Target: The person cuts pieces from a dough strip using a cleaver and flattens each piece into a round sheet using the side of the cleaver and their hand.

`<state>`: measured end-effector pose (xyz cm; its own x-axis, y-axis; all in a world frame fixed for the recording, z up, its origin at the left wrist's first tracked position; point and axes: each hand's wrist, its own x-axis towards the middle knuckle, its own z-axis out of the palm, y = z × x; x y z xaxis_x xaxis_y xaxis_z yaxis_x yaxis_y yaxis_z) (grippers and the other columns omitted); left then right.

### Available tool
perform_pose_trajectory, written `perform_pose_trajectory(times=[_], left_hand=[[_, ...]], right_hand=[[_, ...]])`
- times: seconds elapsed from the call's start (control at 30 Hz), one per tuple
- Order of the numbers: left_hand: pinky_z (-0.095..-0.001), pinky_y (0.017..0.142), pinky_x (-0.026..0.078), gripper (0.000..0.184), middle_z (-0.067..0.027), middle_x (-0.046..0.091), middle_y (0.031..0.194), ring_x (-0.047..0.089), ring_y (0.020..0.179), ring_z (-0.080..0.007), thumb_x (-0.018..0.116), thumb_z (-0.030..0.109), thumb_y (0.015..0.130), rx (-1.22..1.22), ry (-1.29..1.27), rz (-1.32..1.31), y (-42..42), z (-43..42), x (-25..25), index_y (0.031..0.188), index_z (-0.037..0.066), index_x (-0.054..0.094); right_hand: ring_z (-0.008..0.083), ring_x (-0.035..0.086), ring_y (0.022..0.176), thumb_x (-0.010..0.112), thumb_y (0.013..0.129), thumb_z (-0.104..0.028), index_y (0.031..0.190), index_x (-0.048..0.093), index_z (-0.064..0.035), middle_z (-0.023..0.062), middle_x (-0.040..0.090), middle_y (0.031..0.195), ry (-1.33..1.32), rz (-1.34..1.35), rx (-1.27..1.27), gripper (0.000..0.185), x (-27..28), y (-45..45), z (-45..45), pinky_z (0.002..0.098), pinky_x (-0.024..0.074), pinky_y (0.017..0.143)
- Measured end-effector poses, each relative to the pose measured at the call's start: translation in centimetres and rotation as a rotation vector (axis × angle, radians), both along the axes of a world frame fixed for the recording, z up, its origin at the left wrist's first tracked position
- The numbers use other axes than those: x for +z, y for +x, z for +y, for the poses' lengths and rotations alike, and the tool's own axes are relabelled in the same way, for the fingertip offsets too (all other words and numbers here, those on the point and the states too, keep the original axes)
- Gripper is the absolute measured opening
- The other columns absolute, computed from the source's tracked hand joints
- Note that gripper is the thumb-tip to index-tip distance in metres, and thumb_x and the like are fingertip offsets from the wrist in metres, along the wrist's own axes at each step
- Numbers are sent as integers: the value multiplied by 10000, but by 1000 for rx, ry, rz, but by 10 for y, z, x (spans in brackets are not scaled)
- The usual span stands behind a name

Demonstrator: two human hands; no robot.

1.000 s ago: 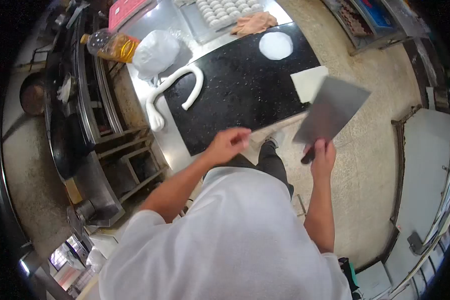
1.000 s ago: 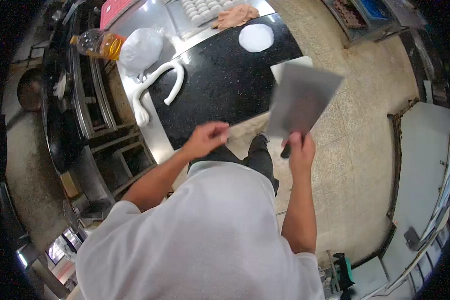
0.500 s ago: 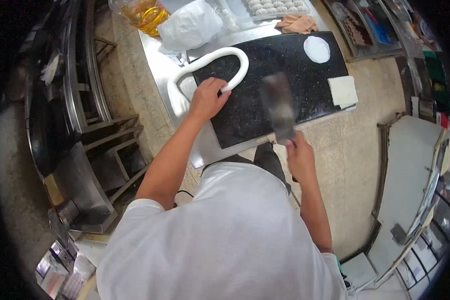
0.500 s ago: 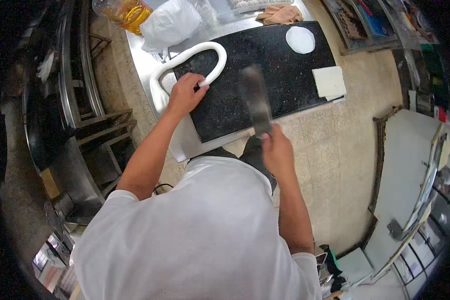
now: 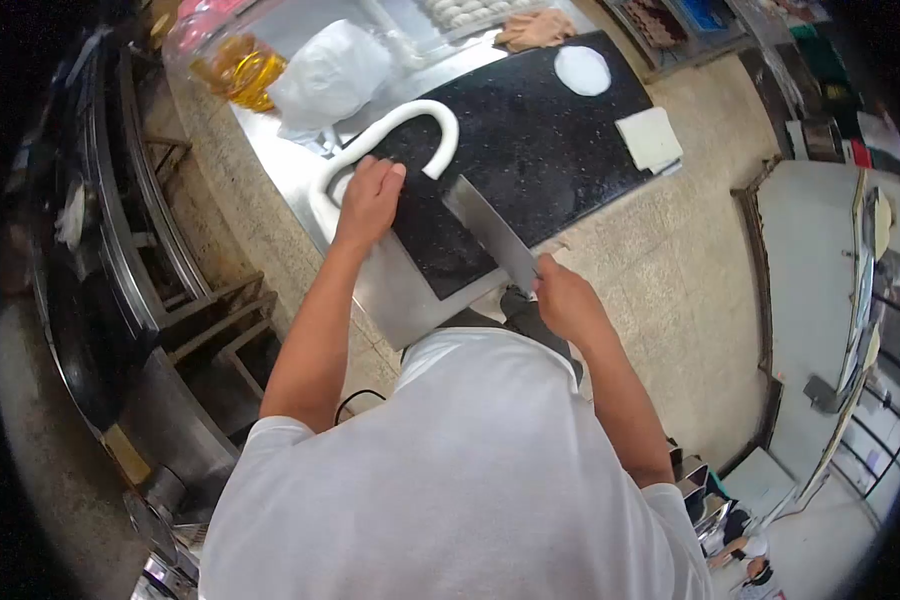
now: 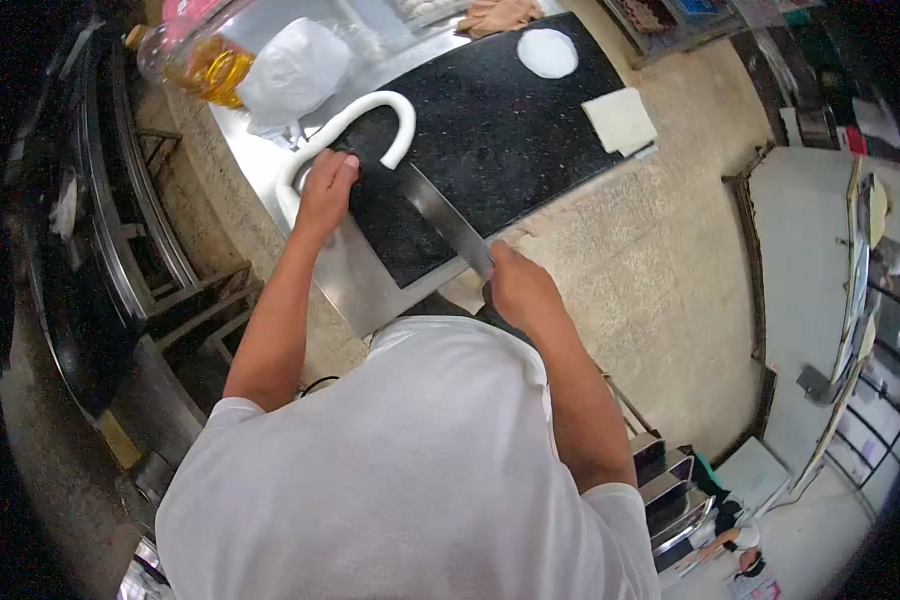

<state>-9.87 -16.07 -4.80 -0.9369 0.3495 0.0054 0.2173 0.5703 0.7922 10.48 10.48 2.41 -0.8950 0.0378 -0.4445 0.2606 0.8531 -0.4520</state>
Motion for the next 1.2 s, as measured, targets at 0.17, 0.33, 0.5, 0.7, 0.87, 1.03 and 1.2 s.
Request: perform_pose_trajectory(times=[0.17, 0.33, 0.5, 0.7, 0.87, 1.03, 1.2], left_hand=[[-464, 920, 466, 290, -161, 643, 1098, 604, 1011, -305, 722, 321, 916, -547, -550, 91, 57, 54, 16, 914, 35, 676], [-691, 1207, 86, 649, -117, 325, 1640, 216, 1539, -390, 557, 586, 962, -620, -526, 431, 78, 134, -7, 1530, 285, 467], [-683, 1209, 87, 671, -133, 283, 1664, 211, 1543, -400, 440, 630, 1003, -755, -557, 452, 51, 190, -9, 1584, 298, 385], [-608, 1240, 104, 690, -168, 241, 1678, 187, 1555, -396, 444, 624, 1004, -593, -519, 397, 39, 194, -26, 1586, 260, 379], [-625, 1232, 127, 668, -116, 306, 1663, 222, 1552, -364, 480, 611, 986, -713, -369, 404, 43, 185, -5, 1558, 269, 437], [-621, 1229, 147, 700, -59, 385, 1631, 298, 1529, -332, 505, 645, 958, -986, -474, 409, 48, 169, -8, 1561, 297, 433], [-653, 1221, 116, 735, -104, 328, 1654, 252, 1542, -349, 499, 674, 940, -842, -493, 475, 10, 200, -14, 1556, 277, 439]], right_hand=[[398, 701, 783, 641, 968, -217, 994, 584, 7, 218, 695, 842, -243, -53, -396, 233, -2, 81, 48, 468, 532, 679], [105, 586, 653, 630, 1018, -270, 1057, 640, 2, 24, 613, 769, -643, 467, -801, 275, 31, 91, 116, 271, 484, 592], [143, 598, 634, 557, 1052, -322, 1041, 604, -7, 43, 603, 801, -668, 720, -913, 318, -33, -20, 174, 283, 494, 617], [112, 515, 521, 576, 1039, -324, 948, 518, -108, 17, 551, 698, -880, 73, -1167, 240, -68, -32, 175, 298, 455, 480], [341, 689, 758, 660, 962, -366, 1016, 649, -17, 175, 694, 845, -535, 46, -471, 353, -71, 39, 99, 465, 536, 707], [442, 693, 951, 710, 900, -427, 1098, 686, -13, 261, 711, 1007, -434, -234, -295, 460, -82, 12, 70, 498, 531, 843], [422, 700, 968, 702, 883, -477, 1030, 727, -3, 249, 723, 1012, -426, -355, -292, 497, -68, -41, 103, 487, 542, 842]])
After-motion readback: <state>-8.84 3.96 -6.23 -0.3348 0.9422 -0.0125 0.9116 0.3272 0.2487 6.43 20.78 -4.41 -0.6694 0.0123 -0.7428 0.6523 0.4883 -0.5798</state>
